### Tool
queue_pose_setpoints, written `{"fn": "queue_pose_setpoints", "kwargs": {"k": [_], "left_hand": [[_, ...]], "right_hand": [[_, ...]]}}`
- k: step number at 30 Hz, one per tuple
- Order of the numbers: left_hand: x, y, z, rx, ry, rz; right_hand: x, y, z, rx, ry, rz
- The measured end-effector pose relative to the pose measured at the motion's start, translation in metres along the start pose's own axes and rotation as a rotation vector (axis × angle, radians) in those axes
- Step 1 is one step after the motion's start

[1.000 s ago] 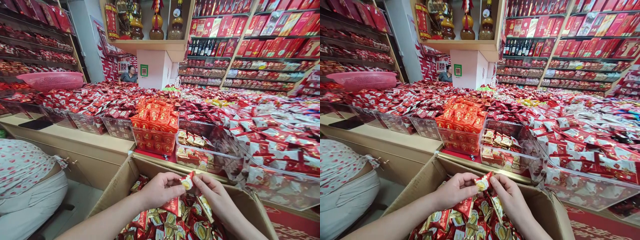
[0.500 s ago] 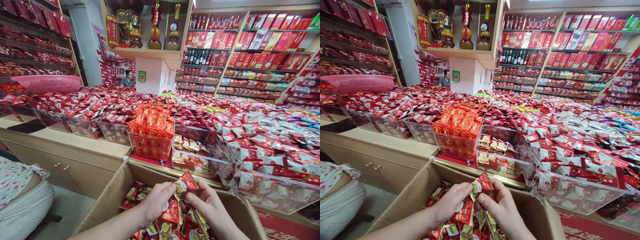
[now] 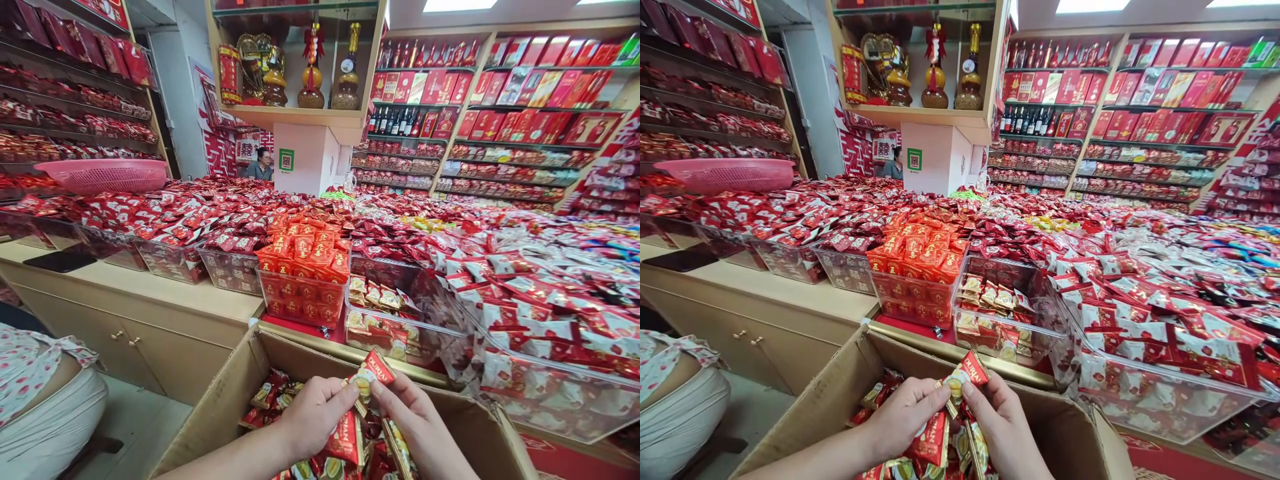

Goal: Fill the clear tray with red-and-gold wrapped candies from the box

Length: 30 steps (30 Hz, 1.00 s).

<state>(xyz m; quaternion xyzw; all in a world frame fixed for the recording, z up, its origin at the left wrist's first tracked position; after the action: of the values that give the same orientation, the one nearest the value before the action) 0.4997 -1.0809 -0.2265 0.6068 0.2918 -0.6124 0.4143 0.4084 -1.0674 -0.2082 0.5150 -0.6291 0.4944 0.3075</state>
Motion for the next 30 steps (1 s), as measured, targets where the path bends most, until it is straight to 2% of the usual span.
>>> {"fn": "queue_pose_setpoints", "kwargs": {"k": [3, 5, 8, 10, 14, 16, 21, 24, 28, 30], "left_hand": [[-0.009, -0.002, -0.001, 0.028, -0.050, 0.085], [-0.014, -0.013, -0.004, 0.105, -0.072, 0.060], [-0.009, -0.037, -0.013, 0.241, -0.015, -0.086], [-0.003, -0.043, -0.016, 0.243, 0.031, -0.086], [-0.001, -0.033, -0.015, 0.168, 0.017, 0.098], [-0.003, -0.029, -0.013, 0.162, 0.010, 0.142], [0.003, -0.016, -0.014, 0.115, 0.103, 0.189], [0.010, -0.016, -0.012, 0.105, 0.134, 0.078], [0.015, -0.009, -0.007, 0.023, 0.125, -0.037], [0.011, -0.005, -0.005, -0.010, 0.099, -0.075]], "right_hand": [[0.005, 0.004, 0.001, -0.005, 0.057, -0.031], [0.009, 0.006, 0.001, -0.012, 0.115, -0.085], [0.010, 0.004, 0.000, -0.023, 0.187, -0.241], [0.007, -0.001, -0.001, -0.013, 0.208, -0.360], [0.006, -0.012, -0.005, 0.015, 0.260, -0.492], [0.012, -0.008, -0.006, -0.019, 0.294, -0.469], [0.027, 0.033, -0.005, -0.218, 0.270, -0.190], [0.025, 0.046, -0.002, -0.250, 0.197, -0.094], [0.021, 0.032, -0.002, -0.152, 0.126, -0.040], [0.017, 0.021, -0.004, -0.096, 0.087, -0.038]]}}
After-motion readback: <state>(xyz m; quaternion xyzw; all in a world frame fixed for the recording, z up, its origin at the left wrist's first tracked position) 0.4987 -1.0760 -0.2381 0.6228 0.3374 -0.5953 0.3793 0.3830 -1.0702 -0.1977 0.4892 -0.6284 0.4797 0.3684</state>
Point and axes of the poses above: each hand's wrist, its own z-axis towards the middle knuckle, its own y-axis out of the back of the hand, x = y × z, the point moved 10 cm from there along z, towards the middle knuckle, and after that the axes turned 13 degrees about -y, right-handed, at the moved point
